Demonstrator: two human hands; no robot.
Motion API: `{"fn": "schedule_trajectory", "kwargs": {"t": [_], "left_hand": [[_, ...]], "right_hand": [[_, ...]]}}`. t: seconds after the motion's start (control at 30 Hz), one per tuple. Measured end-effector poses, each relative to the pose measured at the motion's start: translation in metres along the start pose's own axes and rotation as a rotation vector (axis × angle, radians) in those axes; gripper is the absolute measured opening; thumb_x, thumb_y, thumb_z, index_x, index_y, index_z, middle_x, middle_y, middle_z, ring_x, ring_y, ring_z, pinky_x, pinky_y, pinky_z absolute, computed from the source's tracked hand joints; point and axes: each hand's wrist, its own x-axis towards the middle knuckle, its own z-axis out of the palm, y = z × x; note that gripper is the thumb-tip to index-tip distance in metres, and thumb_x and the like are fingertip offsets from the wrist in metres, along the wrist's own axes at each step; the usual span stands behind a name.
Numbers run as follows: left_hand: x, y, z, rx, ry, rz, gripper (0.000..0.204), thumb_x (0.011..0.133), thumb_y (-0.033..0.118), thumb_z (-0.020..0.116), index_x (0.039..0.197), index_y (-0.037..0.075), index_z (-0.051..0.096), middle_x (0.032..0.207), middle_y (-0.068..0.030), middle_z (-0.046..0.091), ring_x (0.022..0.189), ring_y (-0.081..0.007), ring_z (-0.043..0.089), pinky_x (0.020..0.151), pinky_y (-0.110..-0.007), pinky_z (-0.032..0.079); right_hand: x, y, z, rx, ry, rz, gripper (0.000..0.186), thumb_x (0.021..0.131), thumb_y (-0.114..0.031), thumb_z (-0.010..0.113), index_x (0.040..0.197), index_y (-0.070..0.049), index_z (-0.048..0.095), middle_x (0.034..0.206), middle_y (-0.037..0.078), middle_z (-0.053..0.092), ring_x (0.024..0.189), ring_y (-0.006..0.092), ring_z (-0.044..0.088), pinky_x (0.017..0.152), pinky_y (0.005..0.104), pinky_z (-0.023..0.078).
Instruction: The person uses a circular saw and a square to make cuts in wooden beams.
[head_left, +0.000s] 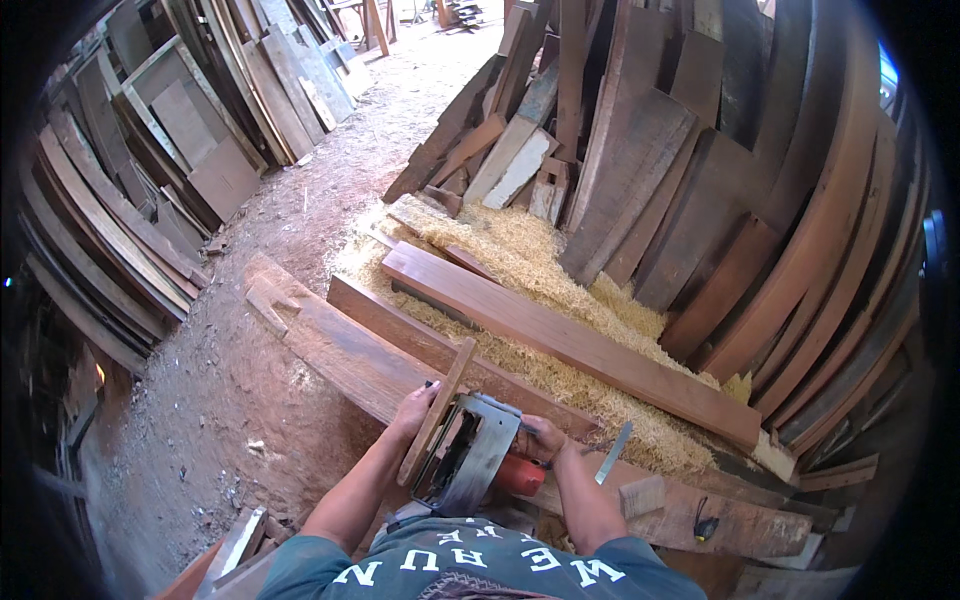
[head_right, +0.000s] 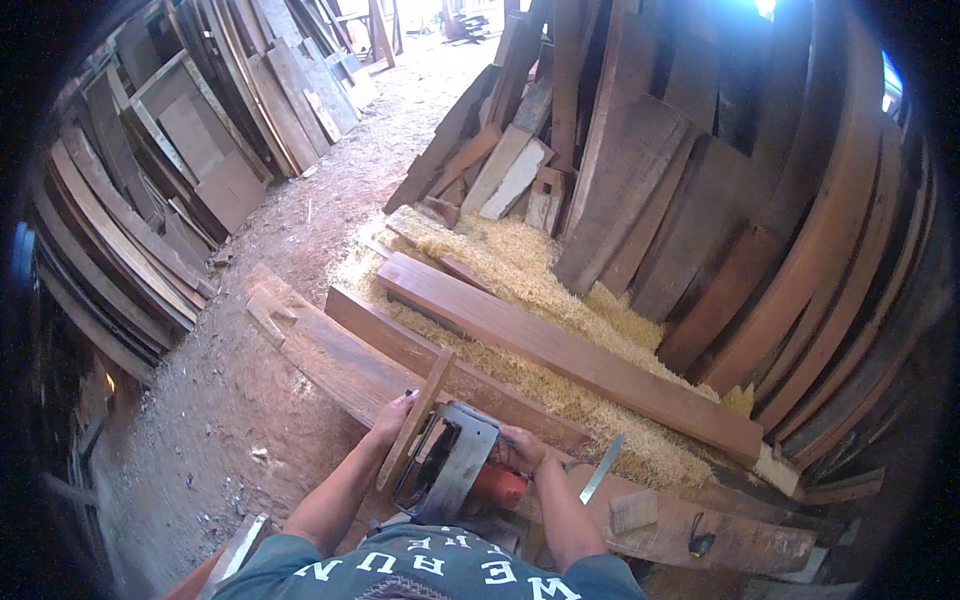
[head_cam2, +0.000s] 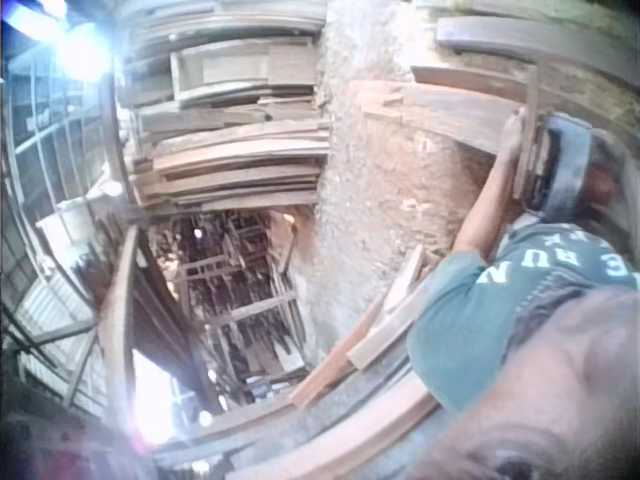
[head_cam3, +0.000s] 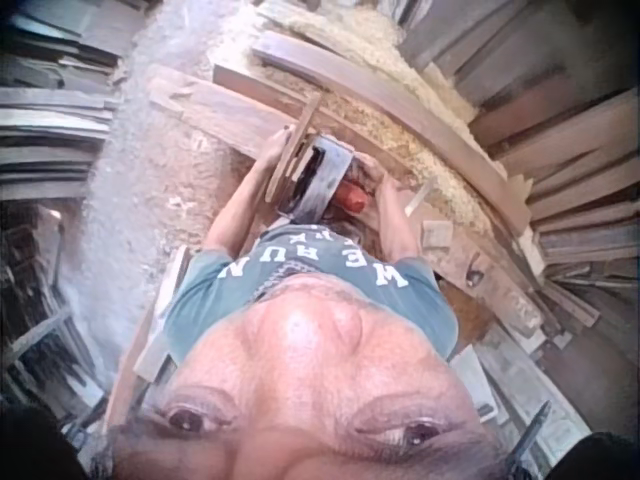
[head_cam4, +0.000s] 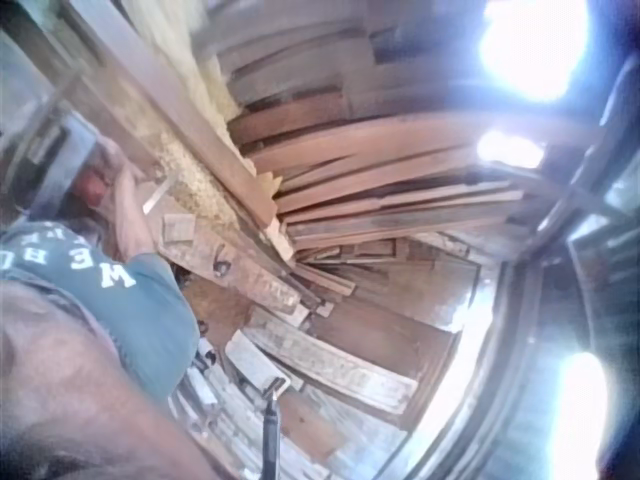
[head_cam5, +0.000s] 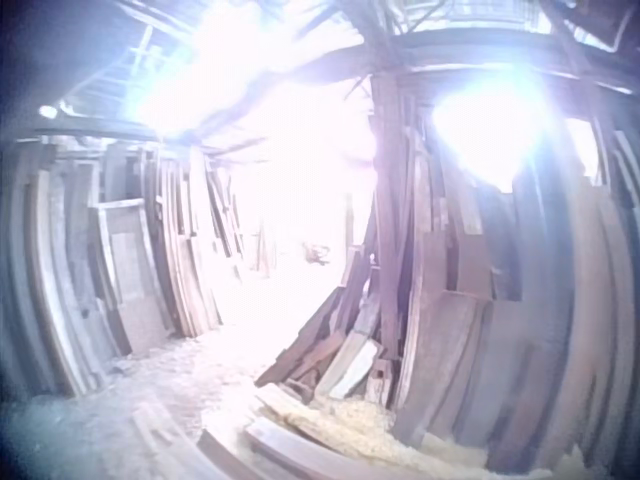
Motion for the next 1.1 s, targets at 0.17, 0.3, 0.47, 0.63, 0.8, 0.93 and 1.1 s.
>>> {"fn": "schedule_trajectory", "kwargs": {"t": [0.17, 0.3, 0.47, 0.63, 0.8, 0.93, 1.1], "left_hand": [[0.007, -0.003, 0.007, 0.035, -0.082, 0.098, 0.033, 0.106, 0.036, 0.048, 0.114, 0.009, 0.065, 0.092, 0.0023, 0.064, 0.081, -0.0067, 0.055, 0.074, -0.025, 0.047], [0.002, 0.003, 0.016, 0.116, -0.084, 0.061, 0.033, 0.106, 0.036, 0.048, 0.112, 0.009, 0.066, 0.092, 0.0035, 0.064, 0.082, -0.0064, 0.055, 0.075, -0.025, 0.047], [0.0, 0.003, 0.025, 0.046, -0.159, 0.076, 0.032, 0.106, 0.035, 0.049, 0.111, 0.009, 0.067, 0.093, 0.0043, 0.064, 0.083, -0.0065, 0.056, 0.077, -0.026, 0.048], [-0.007, 0.009, 0.032, 0.068, -0.18, 0.048, 0.031, 0.106, 0.033, 0.051, 0.112, 0.007, 0.067, 0.096, 0.0036, 0.066, 0.085, -0.0064, 0.057, 0.078, -0.026, 0.048], [-0.019, 0.019, 0.037, 0.017, -0.209, 0.024, 0.031, 0.105, 0.031, 0.052, 0.114, 0.005, 0.067, 0.099, 0.0021, 0.067, 0.089, -0.0076, 0.058, 0.082, -0.028, 0.049], [-0.022, 0.019, 0.038, 0.049, -0.194, 0.065, 0.027, 0.105, 0.03, 0.053, 0.106, 0.007, 0.067, 0.091, 0.005, 0.064, 0.081, -0.0048, 0.055, 0.075, -0.026, 0.048], [-0.027, 0.025, 0.036, 0.111, -0.211, 0.098, 0.029, 0.104, 0.031, 0.055, 0.107, 0.004, 0.067, 0.09, 0.0044, 0.064, 0.084, -0.0059, 0.055, 0.078, -0.026, 0.047]], "right_hand": [[-0.008, 0.005, -0.019, 0.05, 0.043, 0.172, 0.061, 0.096, -0.053, 0.053, 0.135, -0.007, 0.056, 0.115, 0.009, 0.067, 0.084, 0.0196, 0.061, 0.062, 0.0282, 0.048], [-0.024, 0.003, -0.013, 0.077, 0.09, 0.206, 0.059, 0.096, -0.056, 0.049, 0.131, -0.01, 0.058, 0.106, 0.01, 0.068, 0.072, 0.0155, 0.053, 0.051, 0.0236, 0.039], [-0.034, -0.002, -0.004, 0.145, 0.061, 0.287, 0.053, 0.097, -0.055, 0.042, 0.122, -0.013, 0.061, 0.089, 0.007, 0.062, 0.068, 0.0134, 0.047, 0.05, 0.0237, 0.034], [-0.041, -0.008, 0.01, 0.131, 0.061, 0.322, 0.047, 0.099, -0.053, 0.042, 0.116, -0.015, 0.062, 0.075, 0.001, 0.05, 0.064, 0.0122, 0.044, 0.05, 0.024, 0.033], [-0.052, -0.004, 0.002, 0.084, 0.217, 0.361, 0.045, 0.101, -0.052, 0.04, 0.115, -0.015, 0.063, 0.073, -0.001, 0.048, 0.06, 0.011, 0.042, 0.051, 0.0236, 0.033], [-0.048, -0.007, 0.002, 0.153, 0.152, 0.406, 0.045, 0.102, -0.053, 0.04, 0.118, -0.016, 0.061, 0.073, 0.0, 0.049, 0.06, 0.0106, 0.042, 0.052, 0.0235, 0.032], [-0.049, -0.011, 0.023, 0.137, 0.158, 0.461, 0.044, 0.101, -0.055, 0.04, 0.121, -0.022, 0.06, 0.074, -0.001, 0.048, 0.06, 0.0106, 0.041, 0.051, 0.0237, 0.031]]}}
